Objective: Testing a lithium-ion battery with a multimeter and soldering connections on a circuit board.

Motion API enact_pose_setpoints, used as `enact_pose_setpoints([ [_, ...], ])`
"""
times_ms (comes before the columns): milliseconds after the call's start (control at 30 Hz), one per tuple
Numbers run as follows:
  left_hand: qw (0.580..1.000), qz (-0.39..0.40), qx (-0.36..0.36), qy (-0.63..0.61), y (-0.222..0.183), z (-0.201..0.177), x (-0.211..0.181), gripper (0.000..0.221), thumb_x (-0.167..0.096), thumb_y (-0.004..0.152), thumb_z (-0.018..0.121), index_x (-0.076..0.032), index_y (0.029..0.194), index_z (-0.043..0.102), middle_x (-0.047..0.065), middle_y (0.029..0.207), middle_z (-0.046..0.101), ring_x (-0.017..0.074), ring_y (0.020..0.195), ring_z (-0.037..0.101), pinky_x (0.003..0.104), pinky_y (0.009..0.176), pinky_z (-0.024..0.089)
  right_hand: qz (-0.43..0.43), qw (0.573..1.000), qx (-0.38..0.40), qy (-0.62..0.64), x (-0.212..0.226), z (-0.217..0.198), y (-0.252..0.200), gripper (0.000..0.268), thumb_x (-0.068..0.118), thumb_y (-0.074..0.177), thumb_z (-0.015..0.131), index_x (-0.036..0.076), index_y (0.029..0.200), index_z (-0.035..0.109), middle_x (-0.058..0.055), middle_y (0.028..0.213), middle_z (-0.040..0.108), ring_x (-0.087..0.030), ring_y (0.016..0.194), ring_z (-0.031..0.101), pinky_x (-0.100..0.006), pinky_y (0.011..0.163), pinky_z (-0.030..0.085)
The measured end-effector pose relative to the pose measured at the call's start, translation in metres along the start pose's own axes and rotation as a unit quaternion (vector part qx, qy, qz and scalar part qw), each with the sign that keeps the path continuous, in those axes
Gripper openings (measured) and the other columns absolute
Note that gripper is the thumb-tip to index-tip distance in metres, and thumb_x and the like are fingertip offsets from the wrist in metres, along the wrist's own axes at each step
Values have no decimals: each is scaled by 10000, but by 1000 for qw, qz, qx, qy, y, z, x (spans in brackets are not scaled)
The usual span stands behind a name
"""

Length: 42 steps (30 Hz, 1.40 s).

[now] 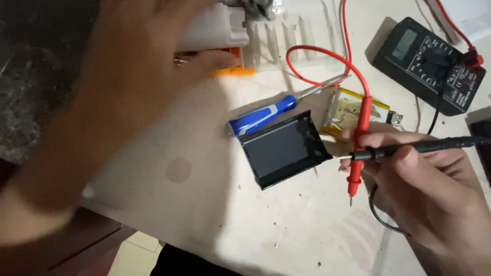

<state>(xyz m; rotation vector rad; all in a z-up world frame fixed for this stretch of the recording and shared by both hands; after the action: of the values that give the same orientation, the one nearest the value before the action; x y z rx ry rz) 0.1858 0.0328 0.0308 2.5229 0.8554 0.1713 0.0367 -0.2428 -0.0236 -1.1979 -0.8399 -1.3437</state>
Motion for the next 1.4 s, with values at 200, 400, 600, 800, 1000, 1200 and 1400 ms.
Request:
enact_pose_setpoints([
  [200, 849, -253, 88, -455, 9, -11, -85, 385, -426, 915, 582, -115, 1107, 701, -24, 793, 680, 51, 614, 577, 202, 484, 532, -17, 1000, 23, -6, 10, 16, -4, 313, 161, 944, 622, -88, 1119, 696, -226, 1189, 735, -408, 1177, 746, -536, 1137, 568],
  [400, 672, -414, 246, -562, 6, 24, -104, 486, -460, 764, 698, -166, 1118, 855, -87, 588, 421, 36, 566, 364, 248, 510, 283, -12, 996, 84, -39, 15, 28, -5, 289, 114, 919, 607, -84, 1095, 721, -274, 1295, 736, -388, 1296, 709, -486, 1128, 548],
  [600, 721, -318, 136, -601, 26, 14, -105, 142, -272, 898, 709, -151, 862, 773, -84, 736, 693, 27, 700, 583, 209, 632, 459, 6, 998, 25, -63, 22, 23, -4, 315, 94, 864, 627, -126, 1070, 717, -297, 1172, 774, -396, 1148, 765, -430, 977, 594],
  [800, 721, -320, 129, -601, 31, 22, -104, 179, -292, 968, 578, -146, 934, 677, -66, 812, 665, 64, 779, 609, 250, 745, 503, -76, 978, 66, -184, 44, 6, 9, 420, 171, 918, 495, -134, 1185, 603, -353, 1265, 722, -404, 1027, 804, -423, 897, 674],
  [1000, 698, -308, 105, -638, 53, 28, -101, 212, -216, 927, 410, -89, 802, 523, 33, 779, 627, 121, 705, 508, 293, 648, 443, -61, 963, -54, -256, 30, -76, 16, 377, 215, 1055, 402, -19, 1320, 532, -261, 1247, 659, -361, 966, 701, -448, 913, 614],
  [1200, 946, 55, -14, -319, 66, 29, -132, 631, -488, 883, 843, -60, 938, 383, 80, 851, 446, 267, 753, 420, 427, 792, 359, -30, 950, -117, -288, 35, -76, 18, 449, 255, 1119, 362, 4, 1473, 477, -228, 1229, 610, -320, 1057, 652, -407, 984, 575],
  [1400, 967, 78, 35, -239, 57, 32, -144, 667, -386, 721, 974, -22, 997, 487, 148, 962, 572, 337, 942, 537, 456, 954, 443, -40, 952, -147, -264, 34, -73, 16, 494, 384, 1147, 396, 100, 1540, 487, -88, 1157, 624, -186, 974, 642, -290, 935, 578],
])
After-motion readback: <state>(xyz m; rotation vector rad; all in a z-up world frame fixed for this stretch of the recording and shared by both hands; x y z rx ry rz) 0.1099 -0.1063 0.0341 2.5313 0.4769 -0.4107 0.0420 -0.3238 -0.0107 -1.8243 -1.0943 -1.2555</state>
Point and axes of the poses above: each hand's wrist, its own y-axis towards the middle knuckle, its own z-axis out of the palm, x = y × z, the point moved 7 cm from there along y, towards the middle knuckle
